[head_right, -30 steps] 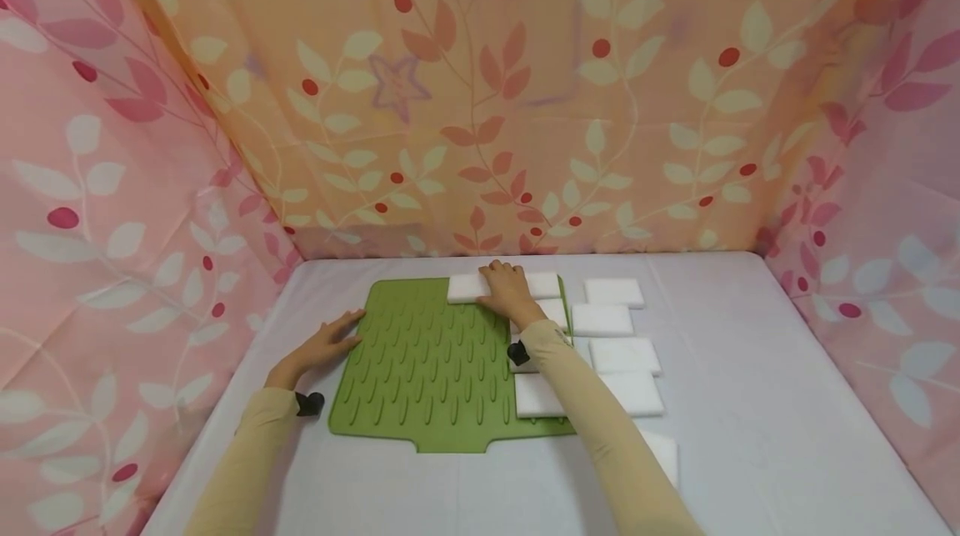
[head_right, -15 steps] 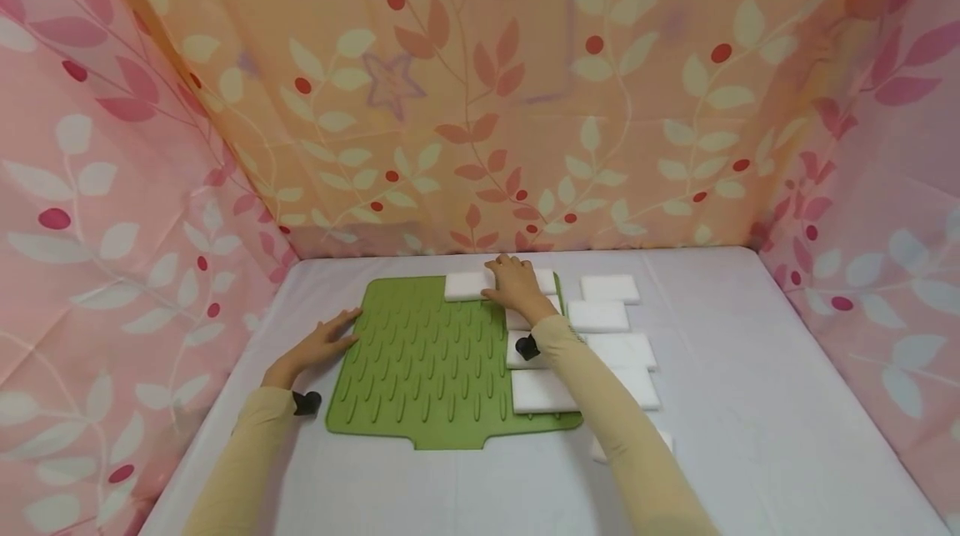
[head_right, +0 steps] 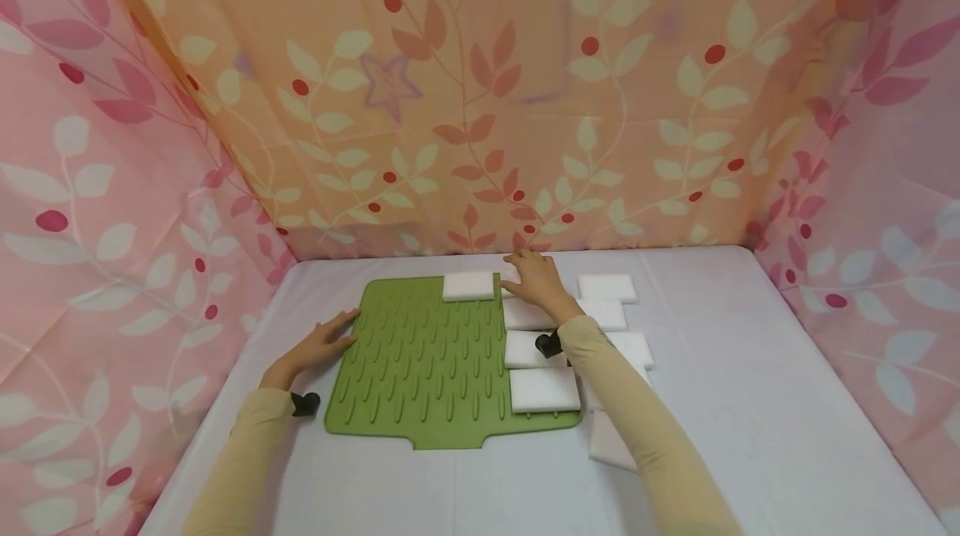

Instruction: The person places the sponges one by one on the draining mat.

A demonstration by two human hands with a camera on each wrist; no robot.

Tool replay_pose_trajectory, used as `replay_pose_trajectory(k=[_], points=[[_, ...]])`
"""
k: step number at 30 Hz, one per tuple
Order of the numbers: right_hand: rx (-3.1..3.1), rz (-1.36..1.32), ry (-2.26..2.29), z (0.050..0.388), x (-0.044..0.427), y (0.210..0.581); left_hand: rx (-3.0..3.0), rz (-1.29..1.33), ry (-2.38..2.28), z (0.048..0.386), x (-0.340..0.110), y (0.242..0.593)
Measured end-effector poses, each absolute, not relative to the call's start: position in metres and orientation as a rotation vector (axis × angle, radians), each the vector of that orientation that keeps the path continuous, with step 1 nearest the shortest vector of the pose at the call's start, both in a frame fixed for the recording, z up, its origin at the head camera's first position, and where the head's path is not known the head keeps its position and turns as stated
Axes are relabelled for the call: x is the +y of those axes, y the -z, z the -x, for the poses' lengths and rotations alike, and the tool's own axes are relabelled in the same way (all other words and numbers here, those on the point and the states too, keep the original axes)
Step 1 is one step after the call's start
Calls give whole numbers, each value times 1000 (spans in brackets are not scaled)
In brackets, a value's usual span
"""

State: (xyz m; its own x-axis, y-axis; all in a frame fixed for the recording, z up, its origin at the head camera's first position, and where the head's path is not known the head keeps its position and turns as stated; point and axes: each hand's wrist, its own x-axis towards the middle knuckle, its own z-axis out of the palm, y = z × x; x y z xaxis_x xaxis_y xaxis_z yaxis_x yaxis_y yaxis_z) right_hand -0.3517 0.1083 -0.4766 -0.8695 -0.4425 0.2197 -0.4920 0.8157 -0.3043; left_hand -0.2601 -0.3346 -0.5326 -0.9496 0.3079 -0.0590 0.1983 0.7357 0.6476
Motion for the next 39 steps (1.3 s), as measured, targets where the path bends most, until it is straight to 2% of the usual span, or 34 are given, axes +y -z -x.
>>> replay_pose_trajectory(k=[19, 33, 39], points=[[-2846, -655, -537, 348, 175, 476, 2794, -421, -995, 258, -335, 537], [-2914, -550, -519, 347, 230, 492, 2798, -418, -979, 261, -337, 536], [-2960, -591, -510, 346, 250, 497, 2796, -425, -981, 261, -337, 536]])
